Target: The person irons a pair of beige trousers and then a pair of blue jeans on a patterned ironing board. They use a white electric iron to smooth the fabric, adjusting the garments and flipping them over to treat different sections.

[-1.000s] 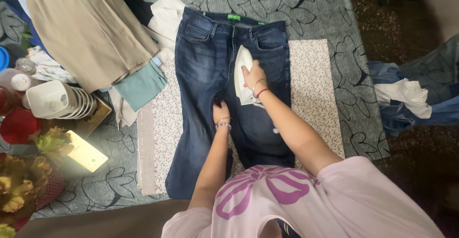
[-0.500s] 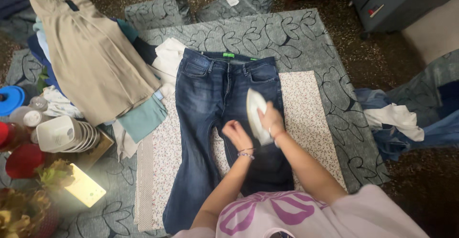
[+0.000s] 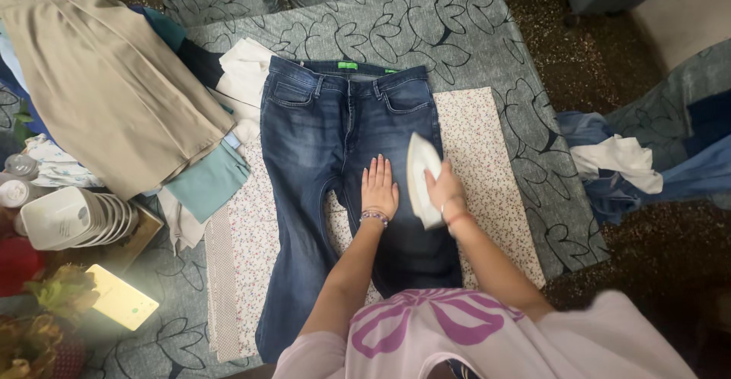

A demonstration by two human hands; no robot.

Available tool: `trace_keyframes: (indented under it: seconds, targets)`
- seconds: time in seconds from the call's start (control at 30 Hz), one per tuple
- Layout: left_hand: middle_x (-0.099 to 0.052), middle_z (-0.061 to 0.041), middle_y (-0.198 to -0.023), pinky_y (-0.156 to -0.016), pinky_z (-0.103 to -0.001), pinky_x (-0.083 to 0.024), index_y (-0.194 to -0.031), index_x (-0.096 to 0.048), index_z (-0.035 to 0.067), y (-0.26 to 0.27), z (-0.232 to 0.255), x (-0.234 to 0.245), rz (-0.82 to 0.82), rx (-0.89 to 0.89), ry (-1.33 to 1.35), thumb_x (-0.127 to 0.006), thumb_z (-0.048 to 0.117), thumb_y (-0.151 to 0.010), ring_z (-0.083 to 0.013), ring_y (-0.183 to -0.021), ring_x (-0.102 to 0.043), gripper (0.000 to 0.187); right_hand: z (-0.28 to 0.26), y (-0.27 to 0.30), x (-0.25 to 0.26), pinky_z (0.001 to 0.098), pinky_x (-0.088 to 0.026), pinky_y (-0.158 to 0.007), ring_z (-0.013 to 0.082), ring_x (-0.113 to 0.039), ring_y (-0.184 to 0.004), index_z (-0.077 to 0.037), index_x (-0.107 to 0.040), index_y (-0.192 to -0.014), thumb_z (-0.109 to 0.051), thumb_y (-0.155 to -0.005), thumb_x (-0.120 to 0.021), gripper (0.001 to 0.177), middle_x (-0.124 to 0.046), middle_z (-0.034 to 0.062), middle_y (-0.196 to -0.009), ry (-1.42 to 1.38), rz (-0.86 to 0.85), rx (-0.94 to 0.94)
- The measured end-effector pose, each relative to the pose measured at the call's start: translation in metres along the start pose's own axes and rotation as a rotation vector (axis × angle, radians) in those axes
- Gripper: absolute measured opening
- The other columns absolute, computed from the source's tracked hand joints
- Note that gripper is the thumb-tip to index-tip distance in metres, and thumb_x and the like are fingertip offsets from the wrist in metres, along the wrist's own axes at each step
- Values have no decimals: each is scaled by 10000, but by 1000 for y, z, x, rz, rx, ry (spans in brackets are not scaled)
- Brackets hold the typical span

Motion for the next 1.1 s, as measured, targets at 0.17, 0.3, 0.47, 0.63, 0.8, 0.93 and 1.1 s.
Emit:
trace_keyframes:
  seconds: [0.17,0.3,0.47,0.63,0.8,0.93,1.1]
  targets:
    - [-266,-183,-1671,-1255,-502,-150,-1561,-340,-16,0,1,-1,-3,-9,-44,-535,281,-947,-320,-1556,-225,709,-32,-100,32,511,-564,-799,447,-706,-839,22,-478,-1384,-431,-986,-599,615,-725,311,-992,-64,151,-24]
    - [-255,-185,-1675,-1252,-503,-137,-1560,-330,-19,1,1,-4,-7,-13,-63,-532,293,-943,-317,-1555,-219,720,-33,-109,36,450,-603,-630,363,-740,-599,39,-407,-1404,-375,-939,-607,653,-714,264,-1003,-291,92,12]
    - [-252,-183,-1674,-1255,-500,-128,-1565,-329,-21,2,-1,-5,-19,-1,-70,-530,289,-934,-317,-1557,-210,731,15,-11,-9,517,-565,-825,442,-714,-911,-17,-581,-1252,-462,-956,-640,538,-740,267,-1021,-21,9,85]
    - [-267,-189,-1669,-1253,-503,-133,-1561,-337,-21,2,0,-6,-20,6,-75,-537,293,-932,-316,-1555,-221,731,6,-40,-5,566,-518,-884,513,-671,-975,-7,-465,-1392,-472,-928,-604,672,-697,315,-1048,-5,69,17]
    - [-271,-205,-1658,-1252,-501,-147,-1555,-339,-21,12,-6,2,26,61,-81,-558,372,-933,-336,-1550,-224,768,-17,-144,30,501,-576,-796,415,-718,-842,16,-528,-1244,-349,-938,-687,502,-719,274,-1029,-250,163,6]
    - [-257,-237,-1654,-1248,-494,-154,-1549,-330,-46,29,-13,14,64,103,-100,-561,413,-935,-361,-1546,-215,800,-13,-113,15,397,-582,-658,259,-709,-562,15,-555,-1192,-226,-912,-749,417,-763,228,-872,-297,-58,123]
    - [-256,-224,-1659,-1249,-492,-153,-1553,-321,-50,32,-13,13,9,133,-142,-540,403,-951,-349,-1547,-220,784,0,6,-24,495,-602,-705,382,-732,-731,-73,-541,-1205,-277,-907,-690,390,-730,229,-929,-106,-207,15]
Point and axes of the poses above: each hand's wrist, its own y-axis away from the middle knuckle, its own x-axis out of the back of the hand, z = x × y, the point moved 9 cm from there along -y, towards the middle knuckle
